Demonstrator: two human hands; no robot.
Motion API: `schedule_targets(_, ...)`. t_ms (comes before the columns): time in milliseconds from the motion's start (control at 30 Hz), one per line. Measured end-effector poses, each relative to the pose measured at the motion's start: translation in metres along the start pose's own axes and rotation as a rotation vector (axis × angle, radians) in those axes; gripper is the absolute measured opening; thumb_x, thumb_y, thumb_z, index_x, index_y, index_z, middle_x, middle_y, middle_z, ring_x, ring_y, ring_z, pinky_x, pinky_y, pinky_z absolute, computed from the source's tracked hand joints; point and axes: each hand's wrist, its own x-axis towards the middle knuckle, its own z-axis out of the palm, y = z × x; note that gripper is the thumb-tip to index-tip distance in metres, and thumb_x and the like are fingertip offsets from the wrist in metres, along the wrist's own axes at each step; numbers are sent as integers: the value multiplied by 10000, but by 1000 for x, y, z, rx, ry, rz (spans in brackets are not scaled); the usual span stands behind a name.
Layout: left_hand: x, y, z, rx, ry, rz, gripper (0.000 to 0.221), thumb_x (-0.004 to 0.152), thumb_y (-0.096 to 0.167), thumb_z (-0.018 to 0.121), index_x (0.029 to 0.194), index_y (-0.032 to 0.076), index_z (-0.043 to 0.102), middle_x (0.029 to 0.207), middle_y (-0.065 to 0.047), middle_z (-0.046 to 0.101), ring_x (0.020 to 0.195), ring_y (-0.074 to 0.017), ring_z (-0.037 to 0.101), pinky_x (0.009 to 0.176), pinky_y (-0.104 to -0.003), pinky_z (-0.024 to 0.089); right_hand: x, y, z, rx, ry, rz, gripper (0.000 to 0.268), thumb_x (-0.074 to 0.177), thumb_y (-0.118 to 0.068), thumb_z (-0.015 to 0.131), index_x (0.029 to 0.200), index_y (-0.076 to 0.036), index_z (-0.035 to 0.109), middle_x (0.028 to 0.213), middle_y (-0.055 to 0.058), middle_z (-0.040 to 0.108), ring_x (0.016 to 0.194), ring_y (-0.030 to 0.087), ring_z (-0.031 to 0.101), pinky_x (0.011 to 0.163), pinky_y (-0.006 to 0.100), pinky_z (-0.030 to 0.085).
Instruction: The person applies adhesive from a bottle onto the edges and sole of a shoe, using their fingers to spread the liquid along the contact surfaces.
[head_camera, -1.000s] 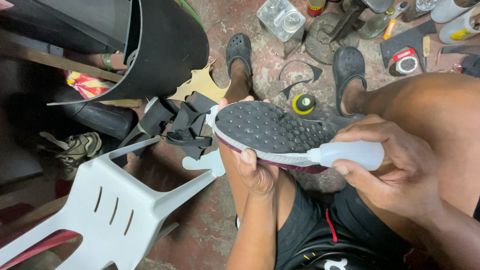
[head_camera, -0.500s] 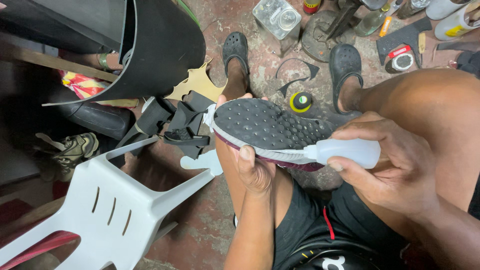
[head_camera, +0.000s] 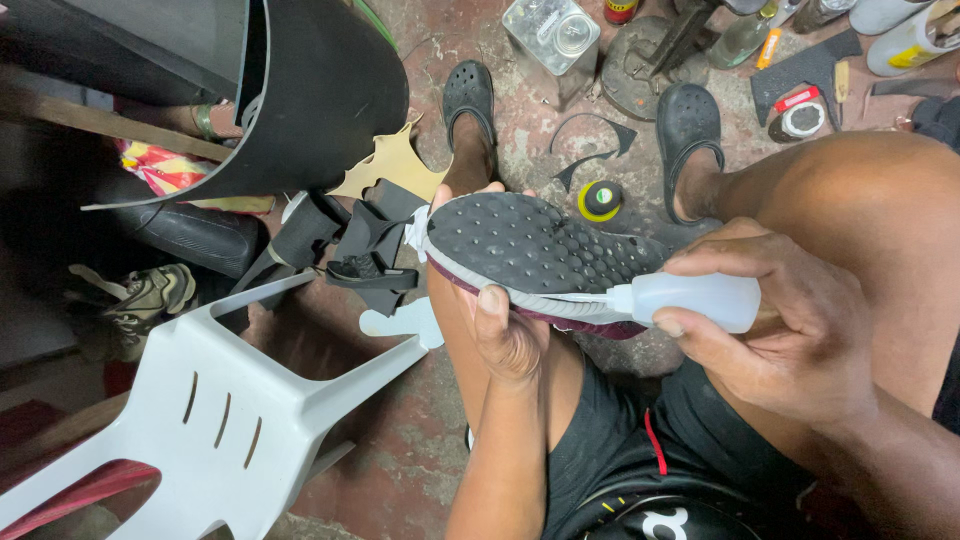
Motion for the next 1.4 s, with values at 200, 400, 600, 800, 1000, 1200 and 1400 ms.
schedule_targets(200,0,-2,-2,-12,-14,0,1102,807,415,829,1654,79,209,1480,-185,466,1358,-384,522,1207,-523,406,2,-1,0,-4,5,-9,406,772,-57,849,1114,-46,631,1015,99,714,910,181,715,772,289,560)
schedule_targets(400,0,-2,-4,-100,-34,-45,1018,861,404,805,1652,114,232,1475,-177,494,1351,-379,532,1193,-528,419,1,-1,0,22,3,1,397,782,-44,844,1117,-50,630,1025,94,713,922,177,715,772,273,557)
schedule_targets(600,2,1,-7,-156,-29,-50,879,922,402,755,1615,113,298,1467,-195,522,1315,-379,562,1155,-534,446,-5,7,0,176,-8,85,414,810,5,801,1161,-19,584,1028,119,703,903,190,698,754,290,546)
schedule_targets(800,4,0,-6,-215,-47,-65,826,951,416,724,1607,99,336,1445,-205,549,1306,-405,566,1160,-549,453,-4,18,1,742,3,288,385,871,56,702,1188,-17,497,1106,172,637,859,186,718,734,312,623)
schedule_targets(1000,3,3,-2,-100,-21,-42,769,1048,503,594,1593,9,371,1322,-252,593,1139,-423,623,1056,-573,504,2,19,7,802,-106,298,406,924,50,684,1223,-73,439,1139,189,685,929,185,723,787,325,636)
schedule_targets(1200,0,-3,-2,-98,-50,-91,865,1009,574,545,1644,38,307,1387,-251,587,1205,-379,631,1091,-520,495,5,1,24,437,-159,337,395,854,-10,787,1189,-49,580,1091,79,693,1003,118,670,867,248,548)
schedule_targets(1400,-4,-12,-4,-79,-83,-203,895,956,513,525,1687,118,194,1490,-202,507,1345,-303,555,1172,-476,446,14,-9,41,159,-121,214,373,783,-101,882,1079,-66,659,1027,19,702,943,95,683,836,241,544)
